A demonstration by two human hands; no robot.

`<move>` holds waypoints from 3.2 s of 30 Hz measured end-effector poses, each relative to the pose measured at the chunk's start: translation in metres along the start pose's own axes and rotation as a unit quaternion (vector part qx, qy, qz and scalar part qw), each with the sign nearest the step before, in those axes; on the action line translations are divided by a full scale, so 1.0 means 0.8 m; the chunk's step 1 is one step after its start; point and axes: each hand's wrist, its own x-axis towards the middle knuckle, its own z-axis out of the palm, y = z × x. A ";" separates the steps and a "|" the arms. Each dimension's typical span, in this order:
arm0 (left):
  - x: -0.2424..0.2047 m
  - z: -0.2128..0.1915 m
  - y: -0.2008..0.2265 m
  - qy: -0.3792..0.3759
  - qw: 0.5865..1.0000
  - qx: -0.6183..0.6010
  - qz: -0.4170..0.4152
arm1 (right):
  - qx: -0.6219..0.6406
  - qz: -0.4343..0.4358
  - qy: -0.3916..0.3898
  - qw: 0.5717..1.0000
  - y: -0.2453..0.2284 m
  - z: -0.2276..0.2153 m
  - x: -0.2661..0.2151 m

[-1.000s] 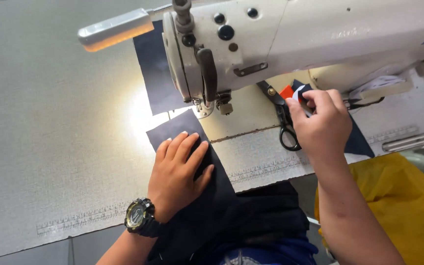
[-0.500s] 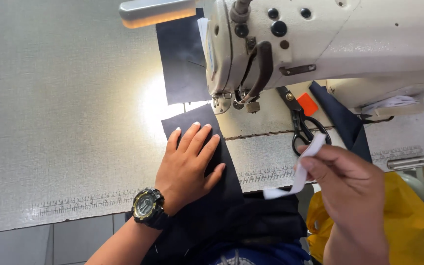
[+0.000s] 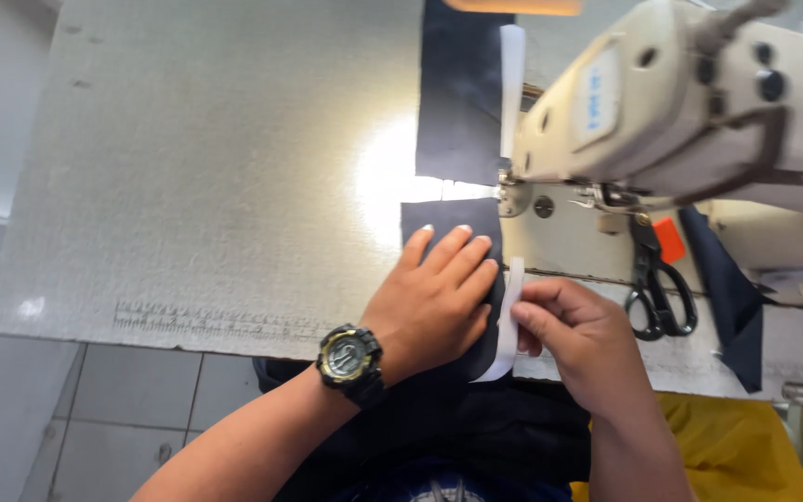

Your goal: The person is marking fabric strips with a red marker and cutting them with scissors at a sewing workstation.

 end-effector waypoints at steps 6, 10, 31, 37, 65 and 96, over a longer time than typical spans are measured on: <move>-0.014 0.045 0.001 0.080 0.996 -0.030 -0.035 | -0.145 0.013 0.102 0.984 0.026 0.028 0.041; -0.014 0.036 0.002 0.076 0.995 -0.037 -0.049 | -0.179 0.015 0.108 0.978 0.017 0.031 0.049; -0.007 0.018 -0.003 -0.004 0.999 -0.034 -0.007 | -0.281 -0.074 0.117 0.950 0.013 0.036 0.044; -0.005 0.023 -0.014 -0.026 0.999 -0.011 0.040 | -0.323 -0.182 0.155 0.916 0.045 0.036 0.042; 0.011 0.014 -0.036 -0.097 0.993 -0.007 0.071 | -0.363 -0.223 0.169 0.889 0.058 0.038 0.051; 0.027 0.027 -0.054 -0.096 0.992 0.013 0.079 | -0.358 -0.148 0.063 0.920 0.026 0.015 0.058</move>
